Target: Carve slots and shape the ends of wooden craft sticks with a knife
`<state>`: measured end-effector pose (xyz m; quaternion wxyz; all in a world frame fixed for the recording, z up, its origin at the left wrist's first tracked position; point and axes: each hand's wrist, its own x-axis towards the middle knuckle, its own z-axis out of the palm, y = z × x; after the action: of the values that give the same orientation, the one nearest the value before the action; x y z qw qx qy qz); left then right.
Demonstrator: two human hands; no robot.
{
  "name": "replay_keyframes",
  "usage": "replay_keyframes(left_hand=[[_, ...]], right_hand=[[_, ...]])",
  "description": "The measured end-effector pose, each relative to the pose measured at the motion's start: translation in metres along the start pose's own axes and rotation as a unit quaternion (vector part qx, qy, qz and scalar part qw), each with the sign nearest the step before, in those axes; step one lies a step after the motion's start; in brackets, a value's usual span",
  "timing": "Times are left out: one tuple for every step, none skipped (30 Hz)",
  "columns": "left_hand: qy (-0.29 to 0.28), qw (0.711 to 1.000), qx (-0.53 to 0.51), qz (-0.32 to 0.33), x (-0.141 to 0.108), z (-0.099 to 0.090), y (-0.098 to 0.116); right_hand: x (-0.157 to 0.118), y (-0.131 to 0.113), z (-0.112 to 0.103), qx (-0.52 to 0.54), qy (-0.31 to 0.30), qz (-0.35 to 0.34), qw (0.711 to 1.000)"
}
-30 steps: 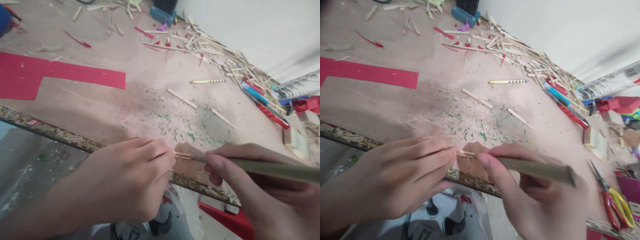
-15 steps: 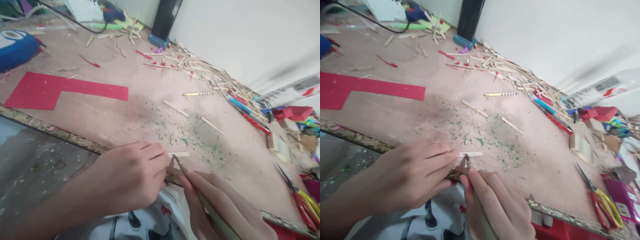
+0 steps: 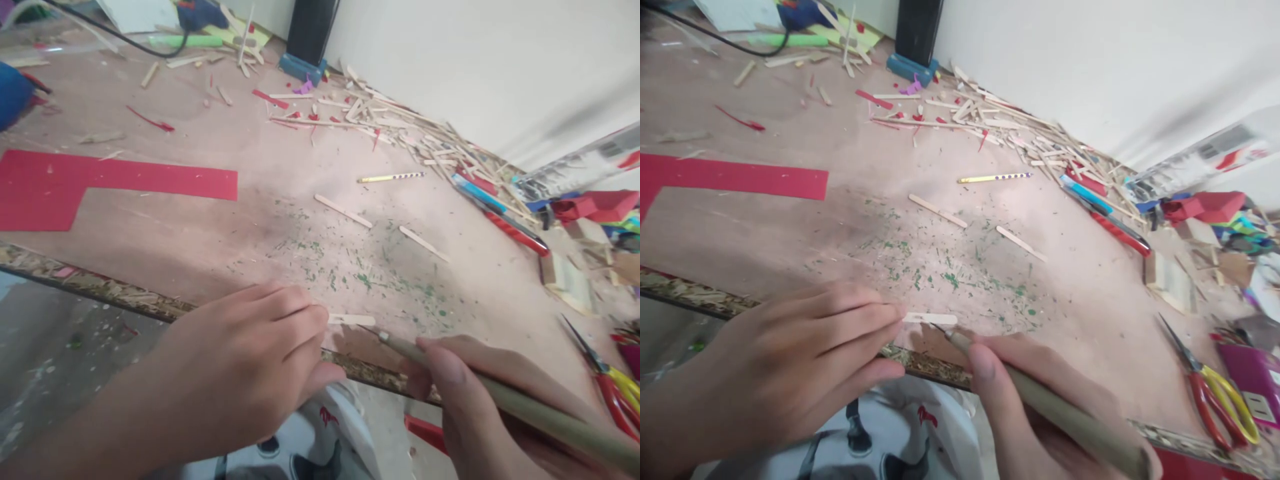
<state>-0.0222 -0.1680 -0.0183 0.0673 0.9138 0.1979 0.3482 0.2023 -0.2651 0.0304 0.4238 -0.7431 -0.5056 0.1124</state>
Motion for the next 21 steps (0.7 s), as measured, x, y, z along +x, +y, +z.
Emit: replay_keyframes(left_hand=[[-0.007,1.0,-0.001,0.004,-0.0002,-0.0004,-0.0003],[-0.014,1.0,-0.001,0.008,-0.0003,-0.0008,-0.0006],[-0.019,1.0,-0.001,0.012,-0.0005,-0.0011,-0.001],[-0.024,1.0,0.0,0.015,-0.0007,-0.0014,-0.0013],[-0.03,0.999,0.001,0.019,-0.0008,-0.0016,-0.0015],[-0.034,0.999,0.003,0.02,-0.0009,-0.0019,-0.0017],[-0.038,0.999,0.005,0.02,-0.001,-0.0021,-0.0018],[-0.04,0.999,0.006,0.02,-0.0011,-0.0022,-0.0019],[-0.041,0.999,0.005,0.018,-0.0011,-0.0024,-0.0018],[-0.041,0.999,0.003,0.015,-0.0011,-0.0025,-0.0017],[-0.038,0.999,0.001,0.014,-0.0011,-0.0026,-0.0016],[-0.038,0.999,-0.001,0.011,-0.0011,-0.0028,-0.0014],[-0.038,0.999,-0.004,0.01,-0.0012,-0.0029,-0.0011],[-0.038,0.999,-0.006,0.008,-0.0015,-0.0031,-0.0009],[-0.038,0.999,-0.006,0.005,-0.0018,-0.0033,-0.0006],[-0.039,0.999,-0.007,0.005,-0.0021,-0.0034,-0.0002],[-0.04,0.999,-0.01,0.003,-0.0024,-0.0035,0.0001],[-0.04,0.999,-0.014,-0.001,-0.0025,-0.0034,0.0004],[-0.038,0.999,-0.018,-0.002,-0.0025,-0.0033,0.0007],[-0.039,0.999,-0.022,-0.005,-0.0023,-0.0031,0.0008],[-0.038,0.999,-0.024,-0.005,-0.0018,-0.003,0.0007]], right_hand=[[0.0015,-0.0016,0.0014,0.002,0.002,0.011,1.0],[0.0031,-0.0028,0.003,0.003,0.002,0.02,1.0],[0.0048,-0.0035,0.0046,0.006,0.002,0.028,1.0],[0.0063,-0.0039,0.0059,0.009,0.002,0.032,0.999],[0.0074,-0.0039,0.0069,0.008,0.003,0.034,0.999],[0.0079,-0.0037,0.0075,0.008,0.005,0.038,0.999],[0.0079,-0.0036,0.0076,0.01,0.004,0.044,0.999],[0.0074,-0.0035,0.0074,0.011,0.005,0.049,0.999],[0.0064,-0.0036,0.0069,0.01,0.003,0.056,0.998],[0.0052,-0.0039,0.0063,0.006,0.002,0.061,0.998],[0.0039,-0.0042,0.006,0.001,0.004,0.066,0.998],[0.0027,-0.0046,0.006,-0.005,0.006,0.07,0.998],[0.0018,-0.0049,0.0063,-0.012,0.006,0.076,0.997],[0.0012,-0.0052,0.0071,-0.016,0.01,0.081,0.997],[0.0009,-0.0053,0.008,-0.017,0.009,0.084,0.996],[0.0008,-0.0052,0.0088,-0.02,0.012,0.085,0.996],[0.0008,-0.0052,0.0093,-0.027,0.014,0.081,0.996],[0.0009,-0.0051,0.0092,-0.039,0.015,0.071,0.997],[0.0009,-0.0051,0.0084,-0.05,0.013,0.056,0.997],[0.0007,-0.0053,0.0067,-0.059,0.002,0.035,0.998],[0.0004,-0.0056,0.0045,-0.067,-0.018,0.012,0.998]])
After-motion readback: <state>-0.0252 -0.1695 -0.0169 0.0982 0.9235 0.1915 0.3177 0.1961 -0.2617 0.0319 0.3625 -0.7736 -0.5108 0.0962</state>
